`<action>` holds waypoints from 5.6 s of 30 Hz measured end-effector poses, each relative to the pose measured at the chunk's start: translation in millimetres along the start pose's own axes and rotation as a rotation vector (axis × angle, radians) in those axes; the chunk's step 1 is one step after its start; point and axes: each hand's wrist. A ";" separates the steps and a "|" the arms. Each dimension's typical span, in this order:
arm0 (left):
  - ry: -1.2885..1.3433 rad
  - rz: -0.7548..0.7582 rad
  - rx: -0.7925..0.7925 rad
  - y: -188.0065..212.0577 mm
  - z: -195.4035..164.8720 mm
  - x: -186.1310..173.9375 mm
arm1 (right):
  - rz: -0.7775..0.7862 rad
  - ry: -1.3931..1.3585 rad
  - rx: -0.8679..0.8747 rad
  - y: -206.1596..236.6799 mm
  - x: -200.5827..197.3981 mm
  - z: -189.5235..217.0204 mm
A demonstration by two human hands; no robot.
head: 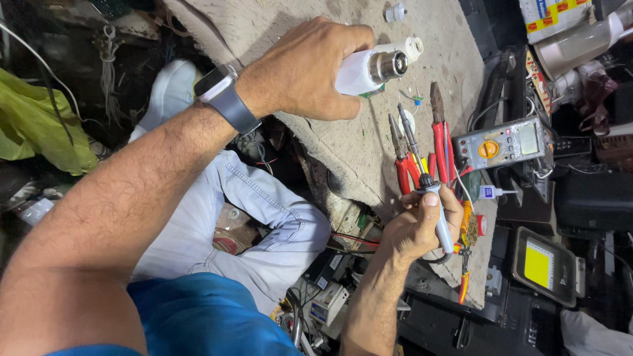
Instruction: The person disassembles a light bulb base, uses a screwdriver and pliers to adjust internal components, and connects wires to test the bulb. The bulb lights up during testing, indicating successful repair.
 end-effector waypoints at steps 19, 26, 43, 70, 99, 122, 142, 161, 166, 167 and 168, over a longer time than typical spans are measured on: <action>0.007 0.008 -0.011 -13.4 -37.1 37.1 | -0.026 -0.020 -0.027 -30.5 -41.1 21.5; -0.002 0.007 -0.010 -4.7 -44.5 48.6 | -0.019 0.001 -0.026 -27.5 -55.7 19.9; -0.032 -0.036 -0.027 5.5 -59.6 35.2 | 0.045 -0.042 -0.018 -29.6 -48.8 21.9; 0.028 -0.030 -0.039 12.2 -66.9 -13.9 | 0.044 -0.039 -0.070 -2.2 -15.4 45.0; 0.046 -0.025 -0.031 13.8 -52.0 -13.3 | 0.049 0.010 -0.034 -5.9 -2.3 30.8; 0.110 -0.079 0.015 -1.7 -23.4 -32.5 | 0.087 0.011 -0.002 -16.0 35.4 3.3; -0.008 -0.122 -0.096 134.0 -51.3 -68.8 | 0.271 -0.384 0.289 48.3 -16.0 49.1; -0.034 -0.201 -0.076 157.0 -58.5 -52.2 | 0.364 -0.346 0.272 71.0 -30.2 56.1; -0.068 -0.210 -0.054 162.3 -54.3 -50.8 | 0.358 -0.331 0.283 76.1 -22.3 49.8; -0.073 -0.205 -0.065 163.1 -53.0 -51.0 | 0.361 -0.329 0.277 76.6 -19.7 48.8; -0.077 -0.199 -0.079 164.0 -52.6 -50.9 | 0.358 -0.317 0.277 76.4 -18.2 48.0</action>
Point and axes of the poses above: each hand's wrist, its own y-axis away from the middle knuckle, its own x-axis out of the palm, z = x × y, and after that the axes turned 10 degrees about -z, right-handed
